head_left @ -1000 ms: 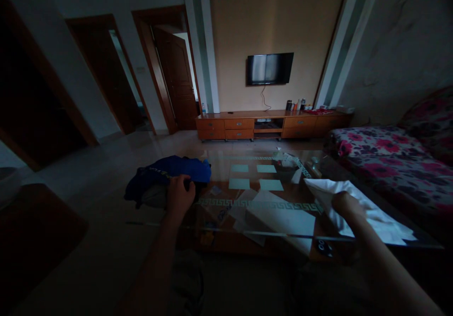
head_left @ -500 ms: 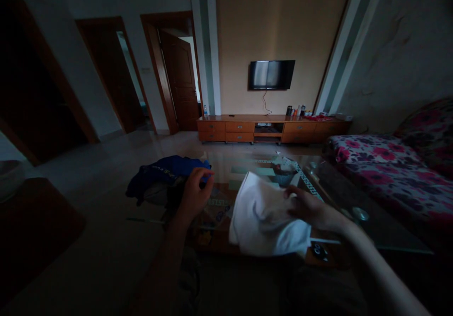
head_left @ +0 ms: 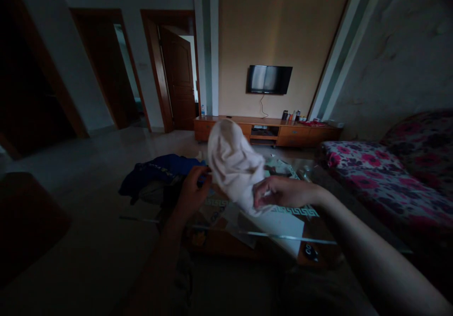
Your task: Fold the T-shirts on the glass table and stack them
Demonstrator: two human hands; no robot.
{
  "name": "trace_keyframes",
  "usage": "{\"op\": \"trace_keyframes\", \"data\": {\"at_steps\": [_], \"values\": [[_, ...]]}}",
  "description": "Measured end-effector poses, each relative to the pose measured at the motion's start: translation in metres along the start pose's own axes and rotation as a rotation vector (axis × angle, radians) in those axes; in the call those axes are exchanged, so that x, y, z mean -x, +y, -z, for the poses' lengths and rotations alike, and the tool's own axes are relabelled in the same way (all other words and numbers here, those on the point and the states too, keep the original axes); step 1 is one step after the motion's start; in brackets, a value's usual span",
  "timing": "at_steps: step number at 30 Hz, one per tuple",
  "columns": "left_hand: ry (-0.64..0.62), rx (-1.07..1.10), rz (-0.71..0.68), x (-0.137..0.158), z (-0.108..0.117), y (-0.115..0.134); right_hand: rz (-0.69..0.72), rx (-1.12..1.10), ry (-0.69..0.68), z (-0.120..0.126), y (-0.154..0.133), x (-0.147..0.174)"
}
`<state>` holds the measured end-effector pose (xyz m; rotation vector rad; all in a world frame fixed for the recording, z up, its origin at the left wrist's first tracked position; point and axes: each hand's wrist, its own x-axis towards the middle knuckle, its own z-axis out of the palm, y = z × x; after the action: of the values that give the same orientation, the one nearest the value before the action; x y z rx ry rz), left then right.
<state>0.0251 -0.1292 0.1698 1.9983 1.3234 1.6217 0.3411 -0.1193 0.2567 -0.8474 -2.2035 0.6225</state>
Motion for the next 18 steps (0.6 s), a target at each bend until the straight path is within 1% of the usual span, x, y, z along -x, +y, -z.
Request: {"op": "trace_keyframes", "data": {"at_steps": [1, 3, 4, 5, 6, 7, 8, 9, 10, 11, 12, 13, 14, 15, 17, 18], "values": [[0.008, 0.0, 0.032, 0.0, -0.001, -0.004, 0.029, -0.037, 0.188, 0.0, 0.0, -0.004], [0.041, -0.012, 0.107, 0.0, -0.004, -0.011, 0.062, -0.088, 0.74, -0.002, -0.004, -0.014], [0.052, -0.011, 0.146, 0.0, -0.005, -0.013, 0.064, -0.111, 0.928, -0.005, -0.007, -0.019], [0.045, 0.009, 0.183, 0.0, -0.006, -0.013, 0.055, -0.14, 0.975, -0.01, -0.011, -0.022], [0.002, 0.055, 0.213, 0.001, -0.006, -0.01, 0.036, -0.177, 0.88, -0.017, -0.015, -0.023], [-0.089, 0.123, 0.231, 0.003, -0.006, -0.005, 0.006, -0.225, 0.684, -0.025, -0.02, -0.024], [-0.223, 0.202, 0.235, 0.005, -0.006, 0.002, -0.027, -0.283, 0.494, -0.033, -0.026, -0.023], [-0.393, 0.273, 0.225, 0.008, -0.006, 0.011, -0.054, -0.343, 0.406, -0.038, -0.03, -0.023], [-0.575, 0.326, 0.201, 0.012, -0.007, 0.02, -0.069, -0.398, 0.404, -0.04, -0.034, -0.022], [-0.743, 0.347, 0.171, 0.015, -0.007, 0.029, -0.066, -0.443, 0.499, -0.038, -0.037, -0.022], [-0.874, 0.342, 0.141, 0.019, -0.009, 0.037, -0.048, -0.472, 0.651, -0.032, -0.039, -0.022], [-0.95, 0.316, 0.117, 0.022, -0.012, 0.043, -0.02, -0.483, 0.809, -0.023, -0.038, -0.023], [-0.966, 0.282, 0.103, 0.024, -0.015, 0.046, 0.013, -0.48, 0.943, -0.013, -0.037, -0.024], [-0.937, 0.25, 0.1, 0.025, -0.019, 0.047, 0.04, -0.468, 1.046, -0.001, -0.033, -0.024], [-0.803, 0.211, 0.147, 0.024, -0.025, 0.043, 0.064, -0.413, 1.176, 0.016, -0.023, -0.021], [-0.711, 0.216, 0.209, 0.023, -0.028, 0.039, 0.058, -0.366, 1.199, 0.021, -0.017, -0.018]]}}
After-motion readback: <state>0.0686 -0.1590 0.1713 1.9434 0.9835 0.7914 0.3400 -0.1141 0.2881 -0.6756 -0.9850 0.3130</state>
